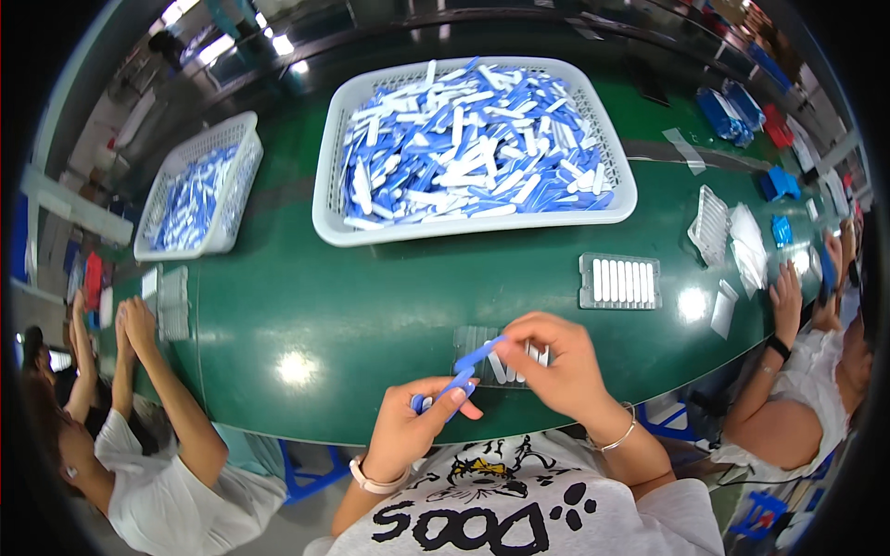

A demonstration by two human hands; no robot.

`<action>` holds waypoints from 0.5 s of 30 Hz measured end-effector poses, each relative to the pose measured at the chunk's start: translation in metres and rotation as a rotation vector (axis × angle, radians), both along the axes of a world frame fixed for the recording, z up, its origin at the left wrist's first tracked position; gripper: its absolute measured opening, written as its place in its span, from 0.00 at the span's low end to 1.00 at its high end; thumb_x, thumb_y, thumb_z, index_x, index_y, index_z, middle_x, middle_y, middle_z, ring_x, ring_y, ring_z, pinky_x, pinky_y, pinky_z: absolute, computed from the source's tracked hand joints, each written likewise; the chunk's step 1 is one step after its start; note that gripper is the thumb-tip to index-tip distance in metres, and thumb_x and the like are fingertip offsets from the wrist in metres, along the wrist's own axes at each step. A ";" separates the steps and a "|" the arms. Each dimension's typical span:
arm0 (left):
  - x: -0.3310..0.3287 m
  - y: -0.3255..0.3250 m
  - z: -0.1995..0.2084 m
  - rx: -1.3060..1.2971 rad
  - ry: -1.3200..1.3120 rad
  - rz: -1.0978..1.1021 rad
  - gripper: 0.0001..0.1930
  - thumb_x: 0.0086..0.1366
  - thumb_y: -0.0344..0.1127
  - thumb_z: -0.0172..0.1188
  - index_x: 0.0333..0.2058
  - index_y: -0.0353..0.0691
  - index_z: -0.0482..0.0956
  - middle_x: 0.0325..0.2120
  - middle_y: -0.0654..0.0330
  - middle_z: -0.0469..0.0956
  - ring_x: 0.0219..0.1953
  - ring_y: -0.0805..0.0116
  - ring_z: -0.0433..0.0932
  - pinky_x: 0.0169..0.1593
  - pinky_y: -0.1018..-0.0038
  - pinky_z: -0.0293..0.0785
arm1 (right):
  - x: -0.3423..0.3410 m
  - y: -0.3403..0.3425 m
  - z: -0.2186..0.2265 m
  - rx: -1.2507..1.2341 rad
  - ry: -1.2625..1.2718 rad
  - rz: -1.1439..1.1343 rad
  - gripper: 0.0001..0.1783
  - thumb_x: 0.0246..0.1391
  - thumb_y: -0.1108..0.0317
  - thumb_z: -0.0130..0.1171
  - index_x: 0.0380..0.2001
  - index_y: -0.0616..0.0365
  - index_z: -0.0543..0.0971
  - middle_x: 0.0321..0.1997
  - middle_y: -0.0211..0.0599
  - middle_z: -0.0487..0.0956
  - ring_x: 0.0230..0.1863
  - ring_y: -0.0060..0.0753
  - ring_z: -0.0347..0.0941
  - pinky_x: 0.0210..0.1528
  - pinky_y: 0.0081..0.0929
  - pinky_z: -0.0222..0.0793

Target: The person takes plastic components from a bin, separates the white strips from their blue sleeves by hand, and places the white strips into slots of clear plastic trays.

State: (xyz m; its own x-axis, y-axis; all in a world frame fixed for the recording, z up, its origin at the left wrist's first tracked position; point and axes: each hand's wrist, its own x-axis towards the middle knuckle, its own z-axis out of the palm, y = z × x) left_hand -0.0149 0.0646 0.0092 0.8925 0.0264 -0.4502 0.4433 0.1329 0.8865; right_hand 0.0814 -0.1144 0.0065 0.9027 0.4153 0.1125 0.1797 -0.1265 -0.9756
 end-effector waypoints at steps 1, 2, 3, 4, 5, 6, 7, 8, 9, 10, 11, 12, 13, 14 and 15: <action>0.000 0.001 0.000 -0.025 0.007 0.029 0.14 0.66 0.33 0.56 0.41 0.24 0.77 0.23 0.56 0.80 0.14 0.87 0.54 0.17 0.85 0.47 | 0.005 -0.004 -0.004 0.016 0.015 -0.070 0.05 0.49 0.72 0.64 0.29 0.61 0.79 0.28 0.34 0.79 0.27 0.28 0.73 0.28 0.21 0.65; 0.001 0.002 0.001 -0.004 -0.001 0.001 0.14 0.66 0.33 0.56 0.41 0.24 0.77 0.23 0.56 0.80 0.14 0.87 0.54 0.17 0.85 0.47 | 0.008 -0.005 -0.008 0.037 0.008 -0.098 0.05 0.49 0.72 0.64 0.29 0.61 0.79 0.28 0.34 0.79 0.27 0.28 0.73 0.28 0.21 0.65; 0.001 0.004 0.000 -0.014 0.000 0.059 0.14 0.66 0.33 0.56 0.41 0.23 0.76 0.23 0.56 0.79 0.14 0.86 0.53 0.17 0.84 0.47 | 0.010 -0.005 -0.012 0.029 -0.178 -0.135 0.04 0.48 0.73 0.64 0.29 0.60 0.79 0.29 0.33 0.80 0.26 0.29 0.73 0.27 0.22 0.64; 0.002 0.007 -0.001 -0.023 -0.001 0.117 0.15 0.66 0.33 0.56 0.42 0.22 0.76 0.22 0.55 0.79 0.13 0.86 0.53 0.16 0.84 0.46 | 0.011 -0.005 -0.015 0.015 -0.363 -0.175 0.04 0.48 0.74 0.64 0.29 0.59 0.80 0.30 0.33 0.80 0.26 0.30 0.74 0.27 0.23 0.64; 0.002 0.009 -0.001 -0.011 0.010 0.156 0.14 0.66 0.34 0.56 0.41 0.26 0.78 0.22 0.60 0.79 0.14 0.88 0.53 0.17 0.85 0.46 | 0.008 -0.008 -0.014 -0.135 -0.521 -0.089 0.04 0.46 0.73 0.63 0.29 0.57 0.79 0.34 0.31 0.81 0.31 0.29 0.74 0.31 0.25 0.64; 0.003 0.012 -0.001 0.007 0.003 0.129 0.14 0.66 0.34 0.56 0.41 0.26 0.78 0.22 0.60 0.79 0.14 0.88 0.53 0.17 0.85 0.46 | 0.003 -0.010 -0.016 -0.124 -0.524 -0.120 0.04 0.46 0.73 0.63 0.29 0.57 0.79 0.34 0.31 0.81 0.31 0.29 0.74 0.31 0.25 0.64; 0.004 0.016 -0.001 0.026 0.001 0.154 0.14 0.66 0.35 0.56 0.41 0.26 0.78 0.21 0.60 0.79 0.14 0.88 0.53 0.17 0.85 0.46 | -0.005 -0.010 -0.019 -0.252 -0.725 -0.033 0.05 0.45 0.72 0.62 0.29 0.56 0.79 0.36 0.30 0.80 0.34 0.28 0.73 0.33 0.26 0.63; 0.004 0.019 -0.001 0.046 -0.001 0.188 0.15 0.66 0.35 0.56 0.41 0.25 0.78 0.21 0.60 0.79 0.13 0.87 0.53 0.17 0.85 0.46 | -0.012 -0.010 -0.023 -0.382 -0.923 0.062 0.06 0.44 0.70 0.60 0.29 0.56 0.78 0.37 0.29 0.80 0.38 0.27 0.73 0.36 0.27 0.62; 0.004 0.022 0.000 0.062 -0.013 0.187 0.16 0.66 0.36 0.57 0.41 0.24 0.77 0.21 0.60 0.78 0.13 0.87 0.53 0.16 0.85 0.46 | -0.019 -0.010 -0.026 -0.485 -0.973 0.109 0.09 0.41 0.67 0.57 0.29 0.56 0.78 0.40 0.28 0.79 0.43 0.26 0.70 0.38 0.26 0.60; 0.004 0.023 0.001 0.078 -0.021 0.172 0.16 0.66 0.36 0.57 0.41 0.24 0.77 0.21 0.60 0.78 0.13 0.87 0.53 0.16 0.85 0.46 | -0.025 -0.011 -0.027 -0.477 -0.975 0.086 0.09 0.41 0.67 0.57 0.29 0.56 0.78 0.40 0.28 0.79 0.43 0.26 0.70 0.38 0.26 0.60; 0.004 0.022 0.002 0.062 -0.025 0.190 0.16 0.66 0.36 0.57 0.42 0.24 0.77 0.21 0.59 0.78 0.13 0.87 0.53 0.16 0.85 0.46 | -0.030 -0.010 -0.028 -0.507 -0.946 0.101 0.09 0.41 0.68 0.57 0.29 0.56 0.78 0.40 0.29 0.79 0.43 0.27 0.70 0.38 0.26 0.60; 0.004 0.022 0.002 0.044 -0.028 0.209 0.17 0.66 0.36 0.57 0.42 0.23 0.76 0.21 0.59 0.78 0.13 0.87 0.53 0.16 0.85 0.46 | -0.035 -0.008 -0.029 -0.537 -0.917 0.117 0.09 0.41 0.68 0.57 0.29 0.56 0.78 0.39 0.29 0.79 0.42 0.28 0.70 0.37 0.26 0.60; 0.005 0.021 0.002 0.044 -0.020 0.207 0.14 0.66 0.33 0.55 0.41 0.24 0.75 0.21 0.54 0.77 0.12 0.85 0.52 0.16 0.83 0.45 | -0.039 -0.004 -0.032 -0.560 -0.907 0.078 0.09 0.40 0.67 0.57 0.28 0.56 0.78 0.39 0.30 0.79 0.43 0.30 0.68 0.38 0.29 0.58; 0.005 0.021 0.002 0.055 -0.027 0.200 0.14 0.66 0.33 0.55 0.41 0.24 0.75 0.21 0.54 0.77 0.12 0.85 0.52 0.16 0.83 0.45 | -0.044 0.000 -0.029 -0.552 -0.910 0.065 0.09 0.40 0.67 0.57 0.28 0.56 0.78 0.39 0.30 0.79 0.43 0.30 0.68 0.38 0.29 0.58; 0.004 0.020 0.001 0.038 -0.022 0.216 0.14 0.66 0.33 0.55 0.41 0.24 0.74 0.21 0.54 0.77 0.12 0.85 0.52 0.16 0.83 0.46 | -0.048 0.004 -0.023 -0.660 -0.922 0.068 0.10 0.43 0.64 0.59 0.29 0.56 0.79 0.39 0.29 0.79 0.44 0.30 0.67 0.39 0.32 0.56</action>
